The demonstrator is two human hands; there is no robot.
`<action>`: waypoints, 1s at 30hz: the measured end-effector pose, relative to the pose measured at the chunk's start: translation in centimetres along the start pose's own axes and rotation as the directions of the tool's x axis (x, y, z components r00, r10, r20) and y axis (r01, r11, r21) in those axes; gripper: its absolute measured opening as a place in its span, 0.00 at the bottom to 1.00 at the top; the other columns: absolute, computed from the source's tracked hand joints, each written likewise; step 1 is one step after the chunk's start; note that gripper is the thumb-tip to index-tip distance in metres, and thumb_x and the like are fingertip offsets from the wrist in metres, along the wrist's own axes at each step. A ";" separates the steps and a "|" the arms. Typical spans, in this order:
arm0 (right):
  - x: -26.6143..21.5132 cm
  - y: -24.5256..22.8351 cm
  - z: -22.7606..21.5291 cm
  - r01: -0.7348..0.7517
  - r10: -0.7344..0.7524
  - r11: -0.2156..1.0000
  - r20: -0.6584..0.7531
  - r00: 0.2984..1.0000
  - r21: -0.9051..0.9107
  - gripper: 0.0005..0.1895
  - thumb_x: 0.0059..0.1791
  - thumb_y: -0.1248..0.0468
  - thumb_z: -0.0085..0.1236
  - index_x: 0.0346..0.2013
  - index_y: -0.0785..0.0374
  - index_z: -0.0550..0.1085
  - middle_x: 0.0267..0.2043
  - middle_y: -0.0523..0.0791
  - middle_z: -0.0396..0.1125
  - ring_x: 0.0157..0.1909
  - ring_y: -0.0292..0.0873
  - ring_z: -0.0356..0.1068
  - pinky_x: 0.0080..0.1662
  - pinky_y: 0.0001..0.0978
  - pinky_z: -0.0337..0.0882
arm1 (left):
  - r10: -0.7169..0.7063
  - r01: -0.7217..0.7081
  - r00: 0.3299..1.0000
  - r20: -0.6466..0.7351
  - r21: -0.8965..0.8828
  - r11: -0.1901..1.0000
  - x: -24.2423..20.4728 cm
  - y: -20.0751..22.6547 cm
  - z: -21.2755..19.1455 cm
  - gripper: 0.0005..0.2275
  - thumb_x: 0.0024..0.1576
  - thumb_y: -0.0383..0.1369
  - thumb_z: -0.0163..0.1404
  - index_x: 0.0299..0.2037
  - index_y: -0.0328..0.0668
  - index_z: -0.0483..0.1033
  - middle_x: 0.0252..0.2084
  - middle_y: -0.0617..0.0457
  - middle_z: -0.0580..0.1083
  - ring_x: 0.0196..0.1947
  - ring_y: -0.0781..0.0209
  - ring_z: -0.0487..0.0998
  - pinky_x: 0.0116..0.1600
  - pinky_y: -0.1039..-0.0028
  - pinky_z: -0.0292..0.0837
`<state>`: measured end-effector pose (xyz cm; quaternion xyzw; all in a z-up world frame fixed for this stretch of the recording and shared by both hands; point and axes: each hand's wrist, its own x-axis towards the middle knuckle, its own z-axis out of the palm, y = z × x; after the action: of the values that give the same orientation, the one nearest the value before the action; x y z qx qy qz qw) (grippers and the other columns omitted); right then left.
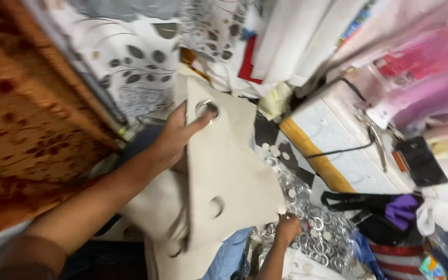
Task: The person cuts circular holes into a white fabric curtain and inserts metal grommets into the holes by hand.
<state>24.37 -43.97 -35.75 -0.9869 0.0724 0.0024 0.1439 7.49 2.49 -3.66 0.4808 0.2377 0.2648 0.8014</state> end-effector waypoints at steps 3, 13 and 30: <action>-1.1 -2.4 -3.0 0.040 0.004 0.989 -0.292 0.957 0.145 0.09 0.49 0.63 0.66 0.44 0.57 0.85 0.31 0.50 0.78 0.24 0.47 0.72 0.25 0.45 0.71 | -0.465 0.425 0.885 -0.025 -0.367 0.828 -3.1 -1.7 -1.1 0.07 0.61 0.44 0.56 0.42 0.62 0.72 0.30 0.66 0.71 0.28 0.73 0.67 0.34 0.77 0.63; -20.5 -24.6 -23.7 -0.153 -0.259 0.122 0.180 0.949 0.981 0.07 0.52 0.73 0.57 0.34 0.59 0.79 0.32 0.42 0.72 0.34 0.39 0.66 0.40 0.36 0.68 | -0.568 0.350 0.797 0.206 0.609 0.712 -8.2 2.6 1.0 0.48 0.49 0.57 0.54 0.78 0.47 0.45 0.81 0.50 0.45 0.80 0.53 0.46 0.77 0.59 0.47; -15.9 -29.7 -21.0 -0.094 0.026 -0.094 0.097 0.995 0.991 0.06 0.52 0.62 0.65 0.36 0.60 0.76 0.34 0.44 0.72 0.35 0.40 0.76 0.33 0.20 0.72 | -0.123 -0.460 0.648 0.751 0.516 0.723 -4.5 4.7 8.1 0.25 0.64 0.22 0.32 0.73 0.26 0.49 0.27 0.30 0.76 0.26 0.38 0.81 0.57 0.37 0.69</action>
<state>12.58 -19.52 -6.77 -0.5545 0.0913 -0.0225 0.8268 8.38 -3.84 4.58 0.8200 -0.0815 0.0210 0.5661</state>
